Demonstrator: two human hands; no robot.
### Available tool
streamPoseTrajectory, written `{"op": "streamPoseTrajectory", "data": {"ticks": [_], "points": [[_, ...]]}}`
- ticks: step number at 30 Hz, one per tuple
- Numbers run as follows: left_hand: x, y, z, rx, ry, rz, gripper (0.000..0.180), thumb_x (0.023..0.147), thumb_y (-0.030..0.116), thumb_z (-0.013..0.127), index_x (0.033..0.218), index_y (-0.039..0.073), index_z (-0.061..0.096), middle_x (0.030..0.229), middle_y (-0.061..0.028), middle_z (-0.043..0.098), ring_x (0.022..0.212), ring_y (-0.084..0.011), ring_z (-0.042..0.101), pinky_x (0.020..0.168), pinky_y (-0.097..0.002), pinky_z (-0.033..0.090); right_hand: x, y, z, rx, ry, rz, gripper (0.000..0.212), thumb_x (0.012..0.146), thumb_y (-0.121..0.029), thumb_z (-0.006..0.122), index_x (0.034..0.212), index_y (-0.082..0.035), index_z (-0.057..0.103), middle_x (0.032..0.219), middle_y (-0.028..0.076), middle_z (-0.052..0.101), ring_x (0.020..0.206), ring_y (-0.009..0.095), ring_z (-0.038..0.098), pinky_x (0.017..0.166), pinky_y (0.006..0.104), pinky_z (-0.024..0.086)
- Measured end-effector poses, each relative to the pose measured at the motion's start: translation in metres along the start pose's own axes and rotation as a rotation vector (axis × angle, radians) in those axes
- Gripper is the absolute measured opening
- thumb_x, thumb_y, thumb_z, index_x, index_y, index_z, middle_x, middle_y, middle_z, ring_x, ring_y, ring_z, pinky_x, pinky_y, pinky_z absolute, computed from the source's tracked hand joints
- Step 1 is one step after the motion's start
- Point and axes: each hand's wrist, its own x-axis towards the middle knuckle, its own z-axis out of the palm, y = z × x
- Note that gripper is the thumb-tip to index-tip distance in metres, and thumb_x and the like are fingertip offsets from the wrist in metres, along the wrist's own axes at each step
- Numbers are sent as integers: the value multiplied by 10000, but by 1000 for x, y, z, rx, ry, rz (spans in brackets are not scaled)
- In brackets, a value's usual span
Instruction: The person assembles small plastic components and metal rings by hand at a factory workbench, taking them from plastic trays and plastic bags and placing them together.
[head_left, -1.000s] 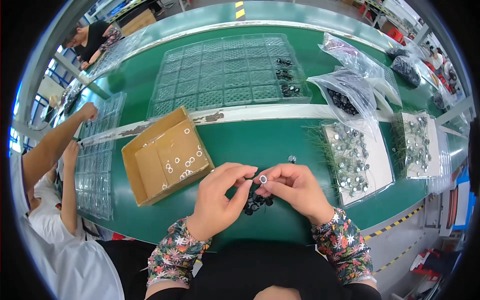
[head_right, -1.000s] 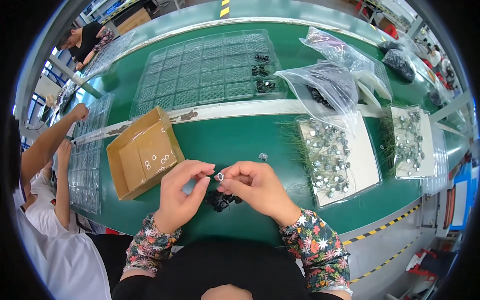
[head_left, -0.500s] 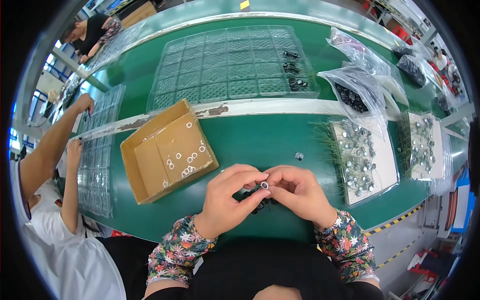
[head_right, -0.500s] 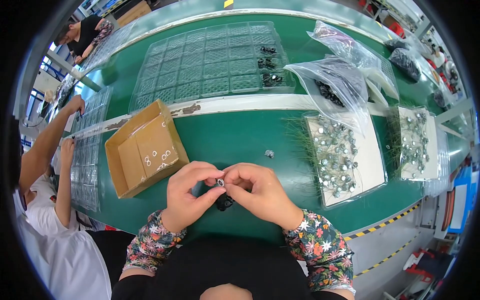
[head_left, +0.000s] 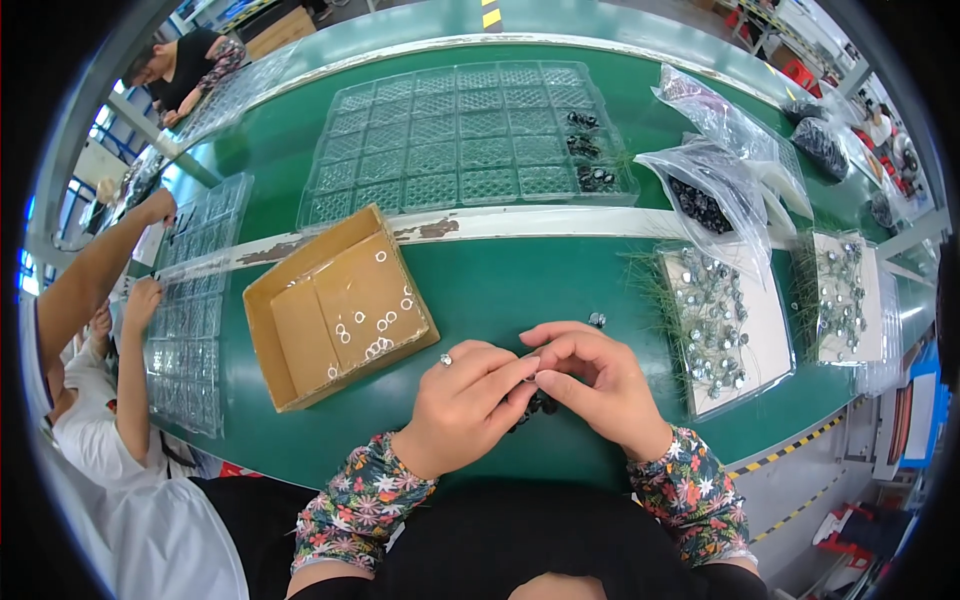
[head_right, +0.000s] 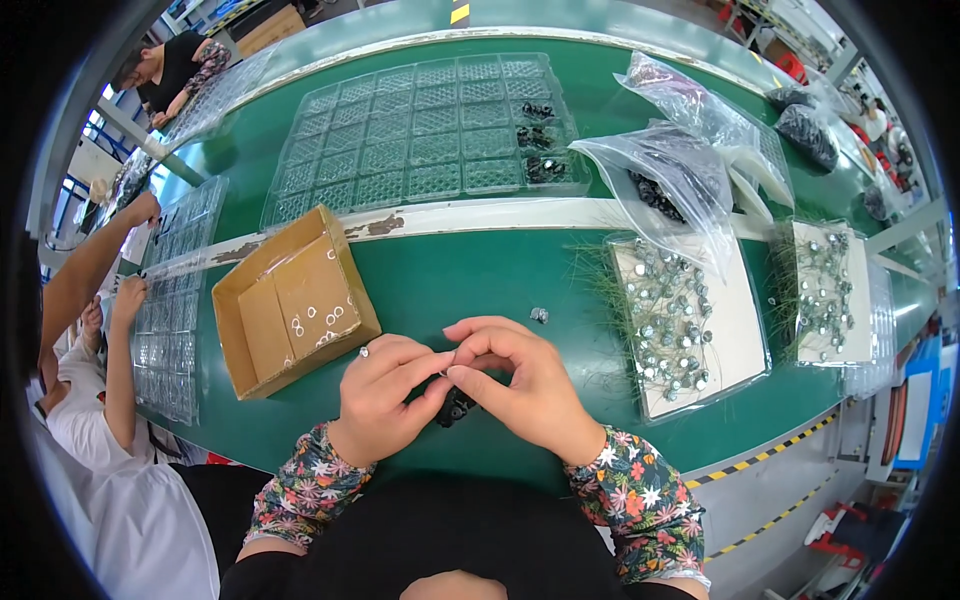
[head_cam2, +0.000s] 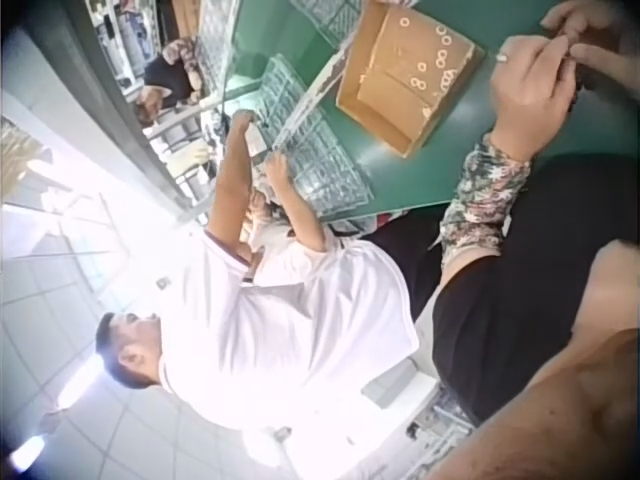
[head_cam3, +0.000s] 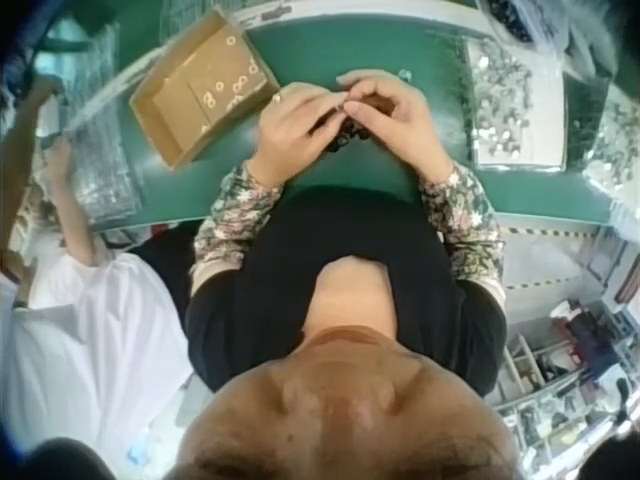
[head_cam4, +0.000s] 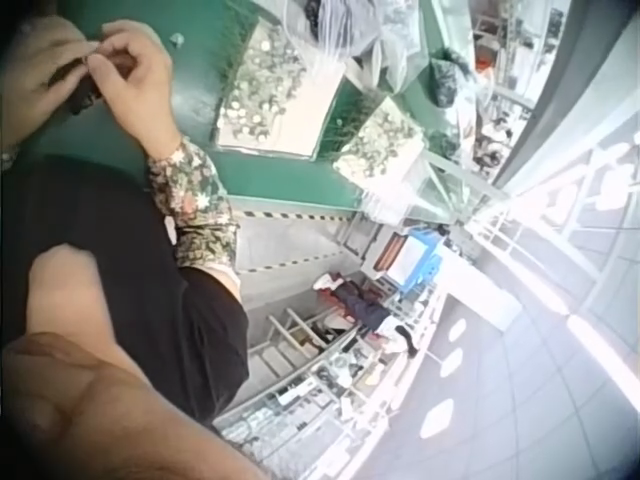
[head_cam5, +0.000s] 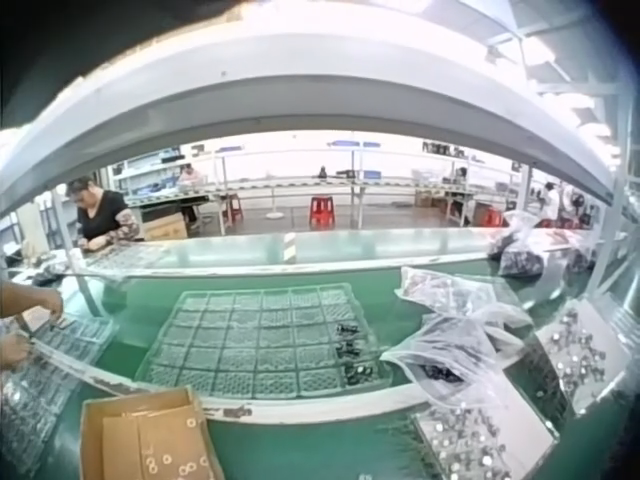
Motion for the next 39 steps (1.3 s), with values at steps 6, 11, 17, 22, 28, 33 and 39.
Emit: {"op": "streamPoseTrajectory", "data": {"ticks": [6,11,17,22,28,33,39], "points": [[0,2,-3,-115,-63,-81,321,673,-3,727,980,46,646,862,-80,601,715,-210,602,610,-302,498,1,0,-4,127,-28,137,82,839,-31,617,893,30,606,1164,100,528,882,103,588,731,230,494],[1,-1,-6,-455,-111,-321,284,705,10,737,977,51,666,902,-60,607,754,-131,590,645,-249,500,2,3,-3,341,-66,224,63,860,-39,594,885,11,622,1163,76,535,854,77,560,744,210,464],[0,0,-5,-465,-78,-330,269,700,17,739,956,63,674,931,-64,618,770,-157,603,673,-265,499,1,0,3,379,-64,238,96,863,-52,596,928,13,627,1120,67,547,851,78,556,720,225,476],[1,1,-4,-306,-61,-249,235,693,26,732,915,52,657,944,-85,646,804,-218,622,697,-307,497,0,-4,-1,-120,32,9,95,833,-55,622,911,1,620,1086,98,569,820,114,587,644,245,496],[-5,-2,-2,-209,-91,-262,198,696,31,724,875,38,642,858,-101,658,776,-254,630,679,-325,497,10,-62,-6,-834,94,-436,148,734,15,623,878,-16,609,933,131,604,797,309,604,660,344,499],[-17,-8,-8,-309,-113,-302,185,697,26,717,873,27,660,821,-106,658,710,-228,621,661,-317,495,138,-95,-66,-1394,284,-542,169,762,-18,521,834,-68,665,854,165,596,784,360,587,701,431,475],[-18,-5,-4,-363,-188,-233,181,726,57,711,898,34,661,832,-111,659,758,-254,636,684,-331,493,235,-42,-155,-1615,38,-56,305,709,-14,547,903,-186,707,1108,151,575,1042,342,554,896,382,457]]}}
